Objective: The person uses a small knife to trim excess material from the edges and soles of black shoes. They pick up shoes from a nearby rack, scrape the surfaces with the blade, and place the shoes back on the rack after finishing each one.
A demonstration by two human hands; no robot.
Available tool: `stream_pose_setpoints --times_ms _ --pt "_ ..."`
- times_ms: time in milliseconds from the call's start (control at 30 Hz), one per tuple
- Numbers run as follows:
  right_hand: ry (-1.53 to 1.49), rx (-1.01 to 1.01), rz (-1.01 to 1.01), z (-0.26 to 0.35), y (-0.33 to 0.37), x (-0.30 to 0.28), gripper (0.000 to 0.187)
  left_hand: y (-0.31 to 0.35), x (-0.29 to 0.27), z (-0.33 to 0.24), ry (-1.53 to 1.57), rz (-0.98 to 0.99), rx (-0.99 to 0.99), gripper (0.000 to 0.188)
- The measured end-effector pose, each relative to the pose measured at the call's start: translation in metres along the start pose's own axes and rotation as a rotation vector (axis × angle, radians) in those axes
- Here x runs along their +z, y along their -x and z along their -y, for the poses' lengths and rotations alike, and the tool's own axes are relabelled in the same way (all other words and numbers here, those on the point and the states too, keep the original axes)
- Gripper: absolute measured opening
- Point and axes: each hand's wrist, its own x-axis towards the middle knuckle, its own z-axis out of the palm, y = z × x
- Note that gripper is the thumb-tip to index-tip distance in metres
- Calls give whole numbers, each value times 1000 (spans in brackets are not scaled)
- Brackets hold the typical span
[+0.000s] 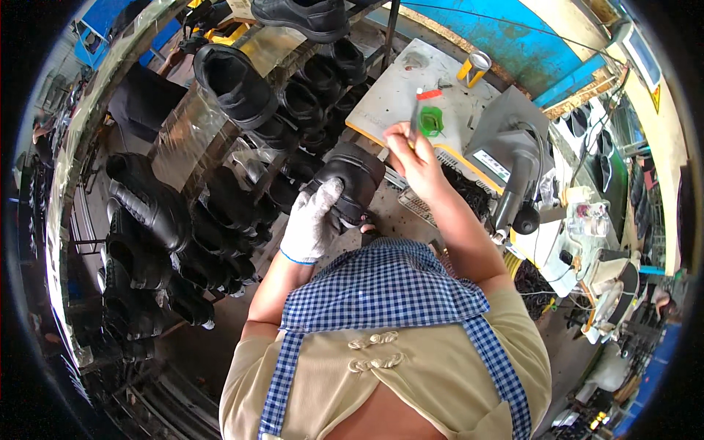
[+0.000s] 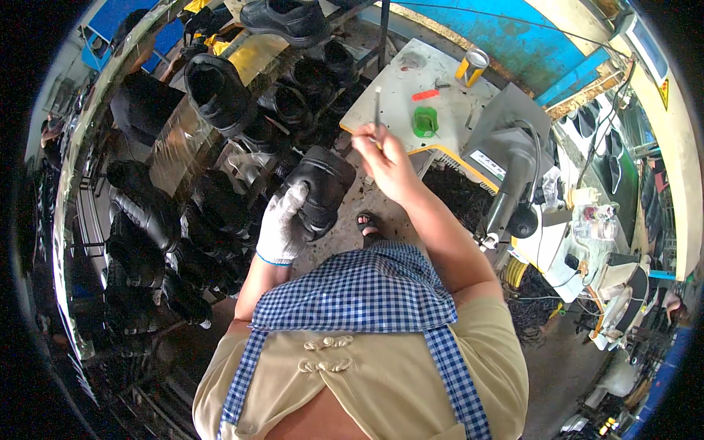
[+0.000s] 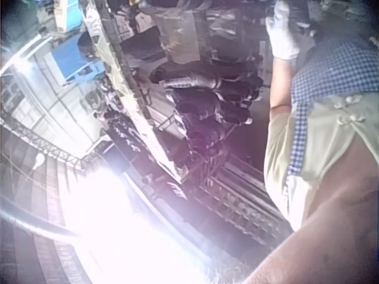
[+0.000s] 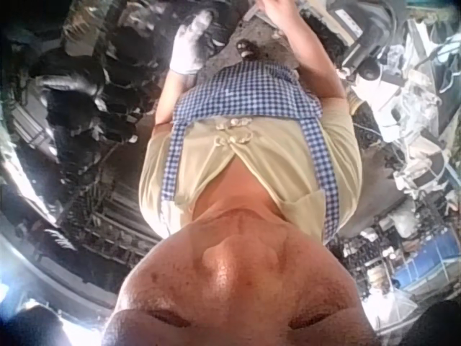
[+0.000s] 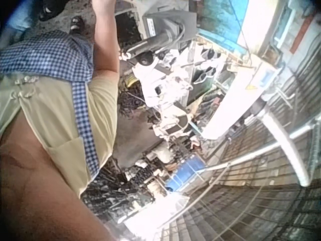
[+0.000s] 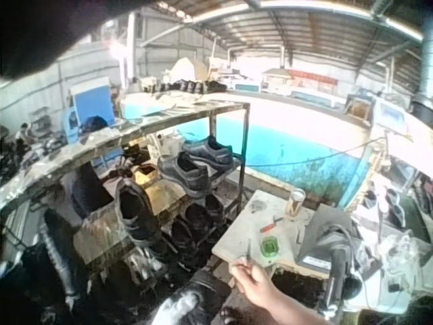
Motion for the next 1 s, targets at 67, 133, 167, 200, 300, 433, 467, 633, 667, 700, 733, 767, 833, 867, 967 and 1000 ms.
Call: stream_pose_setpoints --times_ms 67,133,167,200,300,433,467,633,667,700,733,767,833,867,967,1000 --pt "112 -79 26 -22 9 -16 26 -4 7 -5 111 3 -20 41" --pt "355 -242 72 -27 30 -13 40 -9 5 -6 85 12 -45 41" --pt "607 -390 115 -17 38 -11 54 -13 3 -5 72 20 -60 42" --pt "859 -544 163 3 41 -3 69 -20 -5 -2 -53 64 -93 41" --pt "1128 -233 281 8 52 -9 93 -38 -21 -5 -505 191 -262 37" --pt "1000 44 361 -17 56 -23 93 -84 -69 33 -1174 852 87 45" --pt "926 178 386 -24 57 -27 91 -90 -55 29 -1120 808 -110 41" --pt "519 139 -100 -127 85 -65 93 -102 -2 30 -1203 480 258 28" --pt "431 153 -232 -138 79 -76 93 -104 0 31 -1050 365 370 33" --pt "342 169 -361 -145 74 -85 94 -104 2 20 -923 320 331 34" --pt "246 191 -486 -140 68 -84 94 -100 0 9 -798 271 286 36" --pt "160 154 -556 -136 54 -88 93 -97 -8 9 -643 174 202 37" --pt "125 87 -638 -122 11 -90 90 -99 -29 14 -655 61 147 36" --pt "108 52 -674 -118 -14 -92 89 -98 -37 19 -620 10 89 36" --pt "-33 -40 -641 -118 -106 -96 88 -92 -55 34 -764 -12 48 33" --pt "-51 -48 -618 -124 -140 -101 91 -84 -50 38 -654 -81 -15 32"
